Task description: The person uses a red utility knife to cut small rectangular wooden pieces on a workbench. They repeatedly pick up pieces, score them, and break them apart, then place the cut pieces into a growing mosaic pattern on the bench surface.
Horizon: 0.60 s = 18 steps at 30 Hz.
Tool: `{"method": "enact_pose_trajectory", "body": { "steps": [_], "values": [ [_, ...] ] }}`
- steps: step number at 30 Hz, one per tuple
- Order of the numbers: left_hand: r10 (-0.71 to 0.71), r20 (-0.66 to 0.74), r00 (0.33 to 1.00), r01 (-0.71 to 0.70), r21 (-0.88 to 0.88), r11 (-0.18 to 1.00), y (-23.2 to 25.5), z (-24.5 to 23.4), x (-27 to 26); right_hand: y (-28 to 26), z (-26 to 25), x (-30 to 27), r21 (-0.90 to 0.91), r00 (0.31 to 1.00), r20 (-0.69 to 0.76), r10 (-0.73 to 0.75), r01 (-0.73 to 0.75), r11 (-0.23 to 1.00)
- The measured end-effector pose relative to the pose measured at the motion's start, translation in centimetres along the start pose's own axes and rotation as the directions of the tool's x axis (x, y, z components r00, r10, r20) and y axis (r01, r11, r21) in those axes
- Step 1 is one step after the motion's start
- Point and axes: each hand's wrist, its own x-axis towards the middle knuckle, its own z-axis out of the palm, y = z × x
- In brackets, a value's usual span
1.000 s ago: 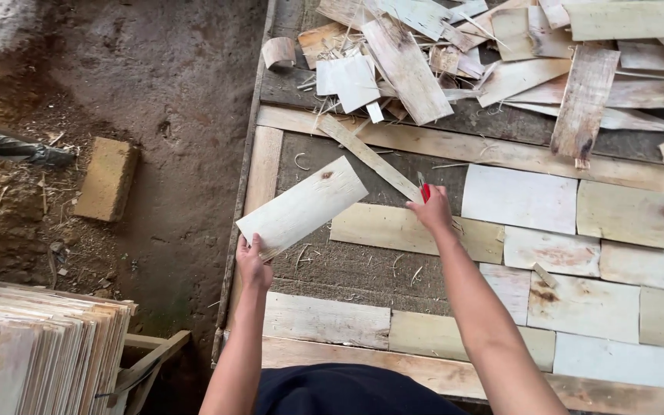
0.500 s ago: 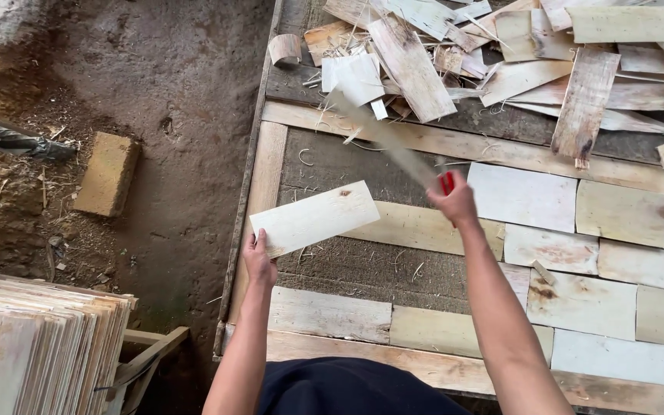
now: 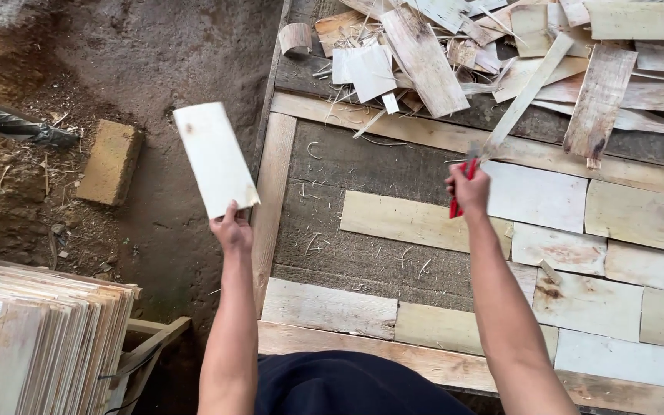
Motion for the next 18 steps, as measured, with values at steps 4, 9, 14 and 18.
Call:
{"method": "enact_pose_trajectory", "body": {
  "steps": [4, 9, 14, 18],
  "values": [
    [0.364, 0.014, 0.931, -0.351, 0.302, 0.886, -4.5, -4.5, 7.2, -3.5, 5.6, -2.5, -0.033, 0.993, 0.118, 0.008, -0.004, 0.999],
    [0.591, 0.27, 0.76, -0.477, 0.849, 0.227, -4.7, -3.2, 7.0, -5.8, 13.3, 0.1, -0.154, 0.985, 0.174, 0.003, 0.025, 0.988],
    [0.373, 0.239, 0.897, -0.247, 0.969, -0.027, -8.3, -6.4, 7.9, -9.5, 18.7, 2.9, 0.083, 0.985, 0.143, 0.093, -0.105, 0.991],
    [0.13, 0.069, 0.989, -0.07, 0.998, 0.005, -6.7, -4.4, 7.3, -12.3, 21.9, 4.4, 0.076, 0.98, 0.067, 0.187, -0.192, 0.978]
  ]
}}
